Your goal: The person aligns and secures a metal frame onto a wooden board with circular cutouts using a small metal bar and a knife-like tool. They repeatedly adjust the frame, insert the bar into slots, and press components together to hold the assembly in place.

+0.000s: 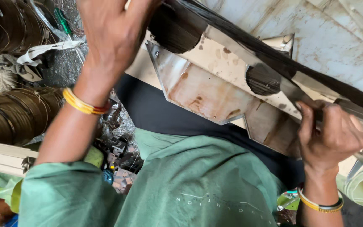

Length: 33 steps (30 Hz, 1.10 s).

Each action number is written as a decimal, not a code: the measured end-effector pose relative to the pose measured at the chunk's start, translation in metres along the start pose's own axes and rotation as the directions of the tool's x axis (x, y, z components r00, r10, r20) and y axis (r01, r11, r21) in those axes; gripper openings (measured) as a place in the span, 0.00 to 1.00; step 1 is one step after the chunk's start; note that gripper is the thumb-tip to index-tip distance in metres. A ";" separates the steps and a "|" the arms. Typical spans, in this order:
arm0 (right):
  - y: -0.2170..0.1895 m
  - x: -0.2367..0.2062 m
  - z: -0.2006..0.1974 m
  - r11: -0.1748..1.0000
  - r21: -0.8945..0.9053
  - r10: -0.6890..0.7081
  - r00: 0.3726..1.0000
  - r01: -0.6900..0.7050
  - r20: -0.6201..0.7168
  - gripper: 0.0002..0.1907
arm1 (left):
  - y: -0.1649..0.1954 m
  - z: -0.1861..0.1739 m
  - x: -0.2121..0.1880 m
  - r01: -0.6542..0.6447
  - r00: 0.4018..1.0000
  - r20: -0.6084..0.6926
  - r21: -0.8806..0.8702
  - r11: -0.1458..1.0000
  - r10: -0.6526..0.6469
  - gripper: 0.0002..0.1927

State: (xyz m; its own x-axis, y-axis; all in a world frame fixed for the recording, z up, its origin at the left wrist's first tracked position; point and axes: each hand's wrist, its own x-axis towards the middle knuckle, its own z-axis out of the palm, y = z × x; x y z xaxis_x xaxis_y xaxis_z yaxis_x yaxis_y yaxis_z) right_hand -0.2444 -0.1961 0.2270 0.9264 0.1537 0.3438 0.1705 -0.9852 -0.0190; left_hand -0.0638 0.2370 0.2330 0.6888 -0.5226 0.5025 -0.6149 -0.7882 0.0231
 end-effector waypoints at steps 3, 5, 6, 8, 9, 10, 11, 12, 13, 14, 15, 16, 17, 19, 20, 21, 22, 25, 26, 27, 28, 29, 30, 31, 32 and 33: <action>0.016 -0.018 -0.008 0.994 0.062 0.087 0.996 -0.087 0.000 0.12 | 0.066 0.005 -0.004 0.317 0.915 -0.212 -0.149 0.937 -0.343 0.32; 0.026 -0.033 -0.013 0.988 0.053 0.146 0.989 -0.145 -0.019 0.14 | 0.104 0.024 -0.009 0.397 0.885 -0.134 -0.279 0.874 -0.445 0.39; 0.031 -0.040 -0.016 0.986 0.042 0.160 0.987 -0.158 -0.027 0.15 | 0.120 0.037 -0.012 0.411 0.892 -0.056 -0.314 0.856 -0.449 0.41; 0.040 -0.053 -0.021 0.985 0.029 0.173 0.984 -0.172 -0.040 0.16 | 0.135 0.058 -0.018 0.397 0.915 0.023 -0.236 0.887 -0.403 0.44; 0.043 -0.057 -0.020 0.983 0.028 0.181 0.982 -0.180 -0.047 0.16 | 0.136 0.068 -0.020 0.405 0.913 0.048 -0.210 0.890 -0.404 0.45; 0.045 -0.060 -0.019 0.982 0.027 0.189 0.980 -0.188 -0.054 0.16 | 0.136 0.074 -0.023 0.408 0.913 0.073 -0.184 0.894 -0.401 0.46; 0.046 -0.063 -0.018 0.979 0.026 0.204 0.977 -0.203 -0.055 0.15 | 0.134 0.077 -0.025 0.399 0.916 0.060 -0.211 0.892 -0.396 0.45; 0.046 -0.065 -0.017 0.973 0.049 0.228 0.972 -0.225 -0.054 0.15 | 0.132 0.078 -0.027 0.390 0.919 0.047 -0.237 0.890 -0.390 0.44; 0.044 -0.065 -0.016 0.966 0.072 0.252 0.966 -0.248 -0.053 0.14 | 0.129 0.077 -0.028 0.378 0.923 0.032 -0.263 0.888 -0.383 0.43; 0.042 -0.065 -0.014 0.954 0.119 0.283 0.958 -0.276 -0.049 0.13 | 0.126 0.076 -0.029 0.373 0.925 0.032 -0.265 0.889 -0.378 0.42; 0.040 -0.065 -0.013 0.950 0.117 0.297 0.954 -0.290 -0.045 0.14 | 0.125 0.073 -0.029 0.369 0.927 0.034 -0.266 0.891 -0.373 0.42; 0.037 -0.064 -0.013 0.946 0.114 0.310 0.950 -0.303 -0.041 0.14 | 0.123 0.071 -0.029 0.364 0.929 0.037 -0.266 0.893 -0.367 0.41; 0.035 -0.063 -0.013 0.951 0.061 0.305 0.952 -0.302 -0.038 0.16 | 0.123 0.069 -0.030 0.366 0.928 0.039 -0.280 0.888 -0.370 0.41; 0.031 -0.062 -0.016 0.961 0.008 0.276 0.960 -0.276 -0.039 0.17 | 0.123 0.066 -0.032 0.371 0.925 0.043 -0.307 0.877 -0.376 0.40; 0.029 -0.061 -0.017 0.967 0.010 0.253 0.966 -0.253 -0.050 0.17 | 0.122 0.066 -0.033 0.377 0.921 0.047 -0.356 0.855 -0.386 0.39; 0.028 -0.061 -0.018 0.968 0.027 0.249 0.967 -0.248 -0.049 0.15 | 0.123 0.066 -0.035 0.381 0.917 0.052 -0.406 0.831 -0.395 0.37; 0.026 -0.061 -0.019 0.969 0.044 0.245 0.968 -0.243 -0.049 0.14 | 0.123 0.067 -0.036 0.386 0.913 0.060 -0.455 0.803 -0.405 0.36; 0.022 -0.062 -0.022 0.955 0.128 0.270 0.963 -0.267 -0.012 0.09 | 0.125 0.068 -0.037 0.376 0.892 0.004 -0.563 0.736 -0.453 0.33; 0.021 -0.062 -0.022 0.954 0.143 0.267 0.964 -0.263 -0.007 0.08 | 0.126 0.068 -0.037 0.385 0.885 0.008 -0.575 0.722 -0.466 0.32; 0.020 -0.062 -0.023 0.952 0.161 0.265 0.964 -0.262 -0.002 0.08 | 0.126 0.068 -0.036 0.397 0.876 0.012 -0.585 0.707 -0.481 0.31; 0.019 -0.063 -0.023 0.949 0.178 0.264 0.965 -0.260 0.003 0.07 | 0.126 0.068 -0.035 0.408 0.867 0.016 -0.595 0.692 -0.498 0.30; 0.018 -0.063 -0.025 0.944 0.199 0.266 0.964 -0.262 0.007 0.06 | 0.125 0.068 -0.033 0.405 0.867 0.017 -0.605 0.686 -0.497 0.30; 0.017 -0.064 -0.026 0.943 0.205 0.265 0.964 -0.261 0.011 0.06 | 0.124 0.068 -0.031 0.401 0.867 0.018 -0.616 0.678 -0.497 0.30; 0.016 -0.064 -0.028 0.942 0.211 0.264 0.964 -0.261 0.015 0.06 | 0.123 0.067 -0.028 0.396 0.868 0.016 -0.627 0.671 -0.497 0.30; 0.016 -0.064 -0.030 0.944 0.204 0.259 0.966 -0.257 0.017 0.05 | 0.121 0.067 -0.026 0.388 0.876 0.016 -0.617 0.684 -0.482 0.30; 0.015 -0.064 -0.032 0.947 0.196 0.254 0.967 -0.253 0.021 0.05 | 0.119 0.066 -0.024 0.380 0.884 0.017 -0.608 0.697 -0.467 0.31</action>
State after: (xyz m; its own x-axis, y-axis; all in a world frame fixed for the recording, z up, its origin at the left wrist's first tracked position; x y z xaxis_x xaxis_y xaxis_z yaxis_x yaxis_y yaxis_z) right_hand -0.3114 -0.2227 0.2347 0.9461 -0.1001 0.3082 -0.0070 -0.9572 -0.2893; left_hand -0.1284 0.1344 0.1666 0.9027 -0.0993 0.4188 -0.4004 -0.5504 0.7326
